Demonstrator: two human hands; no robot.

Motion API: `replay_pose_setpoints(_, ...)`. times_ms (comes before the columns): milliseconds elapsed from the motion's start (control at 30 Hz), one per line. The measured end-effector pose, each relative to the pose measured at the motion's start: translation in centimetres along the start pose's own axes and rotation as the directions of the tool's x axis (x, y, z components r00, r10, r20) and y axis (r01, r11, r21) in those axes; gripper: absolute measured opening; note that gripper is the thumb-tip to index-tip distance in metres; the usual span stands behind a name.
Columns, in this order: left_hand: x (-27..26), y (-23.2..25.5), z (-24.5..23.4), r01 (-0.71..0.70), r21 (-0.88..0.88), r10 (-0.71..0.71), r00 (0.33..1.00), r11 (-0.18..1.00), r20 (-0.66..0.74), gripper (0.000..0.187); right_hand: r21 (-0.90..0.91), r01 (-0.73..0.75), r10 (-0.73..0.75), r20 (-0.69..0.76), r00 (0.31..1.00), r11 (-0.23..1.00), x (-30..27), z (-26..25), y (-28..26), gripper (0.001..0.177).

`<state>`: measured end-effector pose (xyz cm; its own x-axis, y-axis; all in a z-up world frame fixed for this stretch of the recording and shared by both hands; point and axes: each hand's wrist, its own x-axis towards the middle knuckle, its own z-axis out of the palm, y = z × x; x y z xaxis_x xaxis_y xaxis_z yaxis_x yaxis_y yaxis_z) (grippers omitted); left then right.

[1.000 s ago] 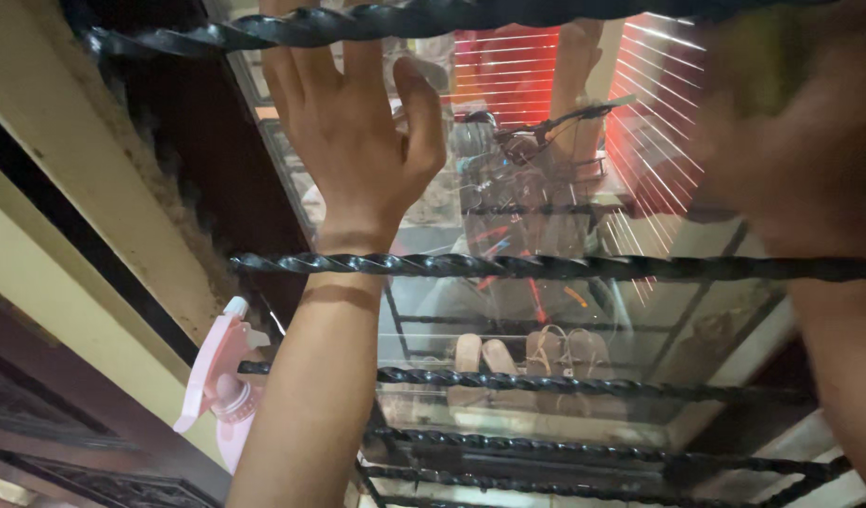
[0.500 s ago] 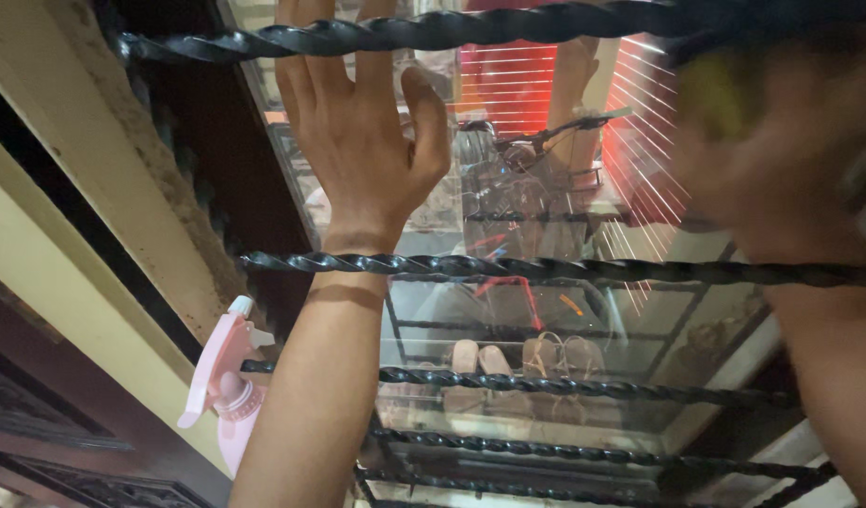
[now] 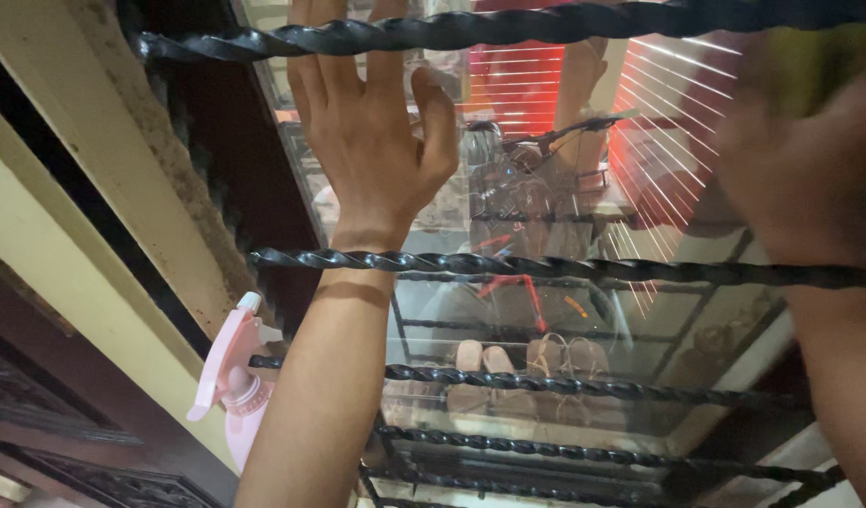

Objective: The person wipes a glass window pane with a cloth by hand, moving the cloth in repeated circular and sweeping motions across the surface.

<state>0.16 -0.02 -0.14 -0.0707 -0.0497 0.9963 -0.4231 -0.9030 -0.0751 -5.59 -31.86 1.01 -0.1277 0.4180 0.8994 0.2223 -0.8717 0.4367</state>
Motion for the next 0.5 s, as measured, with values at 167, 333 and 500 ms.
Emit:
replay_pose_setpoints(167,0.0,0.3,-0.1,-0.003,-0.006,0.003,1.0,1.0,0.009,0.058,0.012,0.092,-0.092,0.006,0.996,0.996,0.4,1.2,-1.2,0.023)
replay_pose_setpoints(333,0.2,0.3,0.1,-0.009,-0.012,0.009,1.0,1.0,0.0,0.058,-0.007,0.03,-0.03,-0.013,0.999,1.0,0.2,0.4,0.4,0.023)
replay_pose_setpoints(500,-0.2,0.0,0.5,-0.011,-0.015,0.011,1.0,1.0,-0.006,0.057,-0.009,-0.022,0.022,-0.013,1.0,1.0,-0.3,-0.3,1.2,0.023)
